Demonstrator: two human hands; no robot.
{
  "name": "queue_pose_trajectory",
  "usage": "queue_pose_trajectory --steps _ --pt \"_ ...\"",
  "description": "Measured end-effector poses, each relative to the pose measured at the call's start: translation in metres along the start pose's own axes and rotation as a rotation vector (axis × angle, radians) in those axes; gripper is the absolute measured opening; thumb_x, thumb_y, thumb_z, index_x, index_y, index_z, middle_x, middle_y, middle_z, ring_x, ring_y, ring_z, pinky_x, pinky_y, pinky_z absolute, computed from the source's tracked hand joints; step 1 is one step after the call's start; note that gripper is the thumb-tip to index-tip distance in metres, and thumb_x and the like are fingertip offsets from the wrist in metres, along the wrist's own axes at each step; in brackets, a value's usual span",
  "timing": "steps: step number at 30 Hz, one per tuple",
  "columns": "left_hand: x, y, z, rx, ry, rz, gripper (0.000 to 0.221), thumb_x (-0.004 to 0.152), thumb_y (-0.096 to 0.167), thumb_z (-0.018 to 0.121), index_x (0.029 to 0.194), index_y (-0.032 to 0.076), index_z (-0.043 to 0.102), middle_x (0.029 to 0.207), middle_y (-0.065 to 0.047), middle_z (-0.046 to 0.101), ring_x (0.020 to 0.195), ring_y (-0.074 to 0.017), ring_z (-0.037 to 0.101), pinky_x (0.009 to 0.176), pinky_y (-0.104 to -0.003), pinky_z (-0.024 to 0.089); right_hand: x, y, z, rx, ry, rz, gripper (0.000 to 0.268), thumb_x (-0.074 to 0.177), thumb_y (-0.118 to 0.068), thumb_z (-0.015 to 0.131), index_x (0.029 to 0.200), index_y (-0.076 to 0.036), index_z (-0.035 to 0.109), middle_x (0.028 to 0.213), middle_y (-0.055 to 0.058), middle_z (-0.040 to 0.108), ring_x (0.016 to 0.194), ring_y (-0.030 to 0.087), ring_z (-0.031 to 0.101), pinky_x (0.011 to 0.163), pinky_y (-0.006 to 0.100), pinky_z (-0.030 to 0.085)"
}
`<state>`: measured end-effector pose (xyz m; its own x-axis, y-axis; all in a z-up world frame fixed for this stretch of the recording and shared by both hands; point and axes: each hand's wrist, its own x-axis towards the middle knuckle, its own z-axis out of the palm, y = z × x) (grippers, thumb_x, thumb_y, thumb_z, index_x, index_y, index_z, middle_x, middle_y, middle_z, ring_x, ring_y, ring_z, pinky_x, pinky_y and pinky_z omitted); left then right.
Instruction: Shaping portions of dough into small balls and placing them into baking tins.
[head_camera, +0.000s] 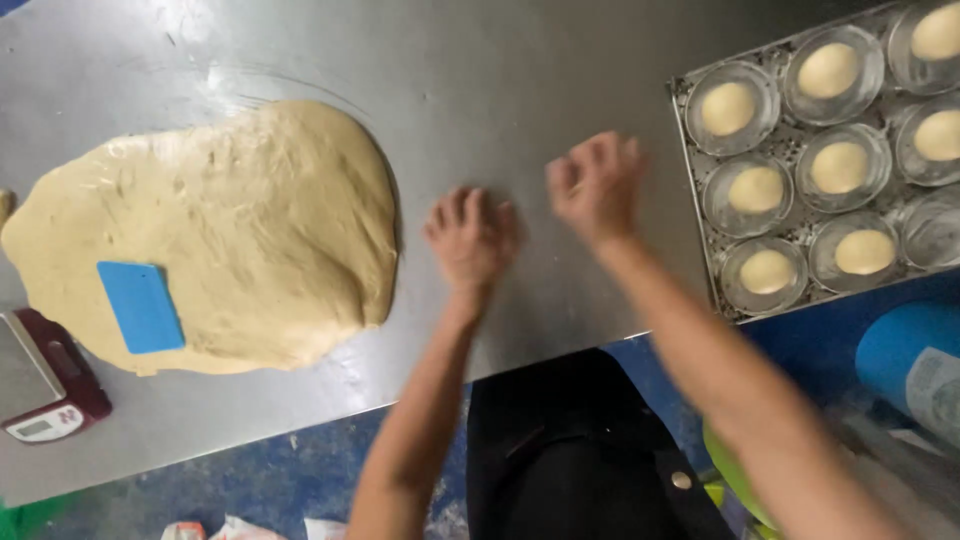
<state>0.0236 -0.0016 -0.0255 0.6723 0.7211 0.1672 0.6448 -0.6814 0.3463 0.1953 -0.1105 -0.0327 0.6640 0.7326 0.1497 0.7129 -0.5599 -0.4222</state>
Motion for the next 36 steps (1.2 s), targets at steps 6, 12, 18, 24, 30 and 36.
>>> queue_pose_trajectory --steps 6,12,18,24,30,36 --pt "-0.119 -0.028 -0.020 -0.002 -0.107 0.290 0.037 0.093 0.027 0.069 0.128 0.014 0.068 0.130 -0.013 0.065 0.116 -0.0336 0.061 0.094 -0.048 0.046 -0.114 0.017 -0.013 0.216 -0.054 -0.331 0.015 0.099 -0.026 0.067 0.105 -0.014 0.069 0.117 0.009 0.066 0.117 0.033 0.058 0.104 0.048 0.046" --pt "-0.001 -0.016 -0.012 -0.015 0.149 0.086 0.044 0.088 0.040 0.076 0.120 0.011 0.066 0.126 -0.012 0.062 0.120 -0.0350 0.055 0.102 -0.051 0.042 0.004 -0.007 -0.021 -0.070 0.064 -0.263 0.030 0.088 -0.034 0.072 0.100 -0.007 0.070 0.105 0.017 0.064 0.101 0.035 0.058 0.085 0.051 0.041" --pt "-0.137 -0.025 0.017 0.139 0.010 0.344 0.043 0.083 0.026 0.079 0.125 0.022 0.071 0.132 -0.003 0.063 0.123 -0.0284 0.055 0.107 -0.043 0.044 -0.054 0.008 -0.015 0.030 0.097 -0.351 0.023 0.092 -0.024 0.069 0.108 -0.007 0.069 0.115 0.014 0.064 0.115 0.033 0.059 0.103 0.052 0.042" --pt "-0.014 -0.022 -0.026 -0.013 0.140 0.174 0.038 0.088 0.033 0.076 0.117 0.010 0.068 0.122 -0.012 0.062 0.117 -0.0347 0.055 0.096 -0.050 0.043 -0.022 0.024 -0.011 -0.006 0.077 -0.138 0.024 0.093 -0.030 0.073 0.098 -0.008 0.064 0.104 0.014 0.061 0.101 0.034 0.055 0.088 0.051 0.042" --pt "-0.099 0.025 -0.021 -0.015 0.074 0.295 0.043 0.092 0.027 0.072 0.132 0.012 0.066 0.133 -0.012 0.063 0.123 -0.0337 0.056 0.103 -0.049 0.044 -0.089 -0.006 -0.015 0.012 0.133 -0.390 0.032 0.085 -0.024 0.068 0.112 -0.006 0.068 0.124 0.017 0.063 0.120 0.040 0.057 0.108 0.052 0.044" --pt "-0.030 -0.031 -0.050 -0.050 0.134 0.276 0.043 0.087 0.041 0.078 0.115 0.010 0.067 0.120 -0.016 0.059 0.112 -0.0369 0.055 0.090 -0.052 0.043 -0.036 0.017 -0.045 -0.048 -0.043 -0.220 0.028 0.088 -0.033 0.074 0.096 -0.008 0.063 0.104 0.014 0.060 0.097 0.035 0.054 0.083 0.049 0.041"
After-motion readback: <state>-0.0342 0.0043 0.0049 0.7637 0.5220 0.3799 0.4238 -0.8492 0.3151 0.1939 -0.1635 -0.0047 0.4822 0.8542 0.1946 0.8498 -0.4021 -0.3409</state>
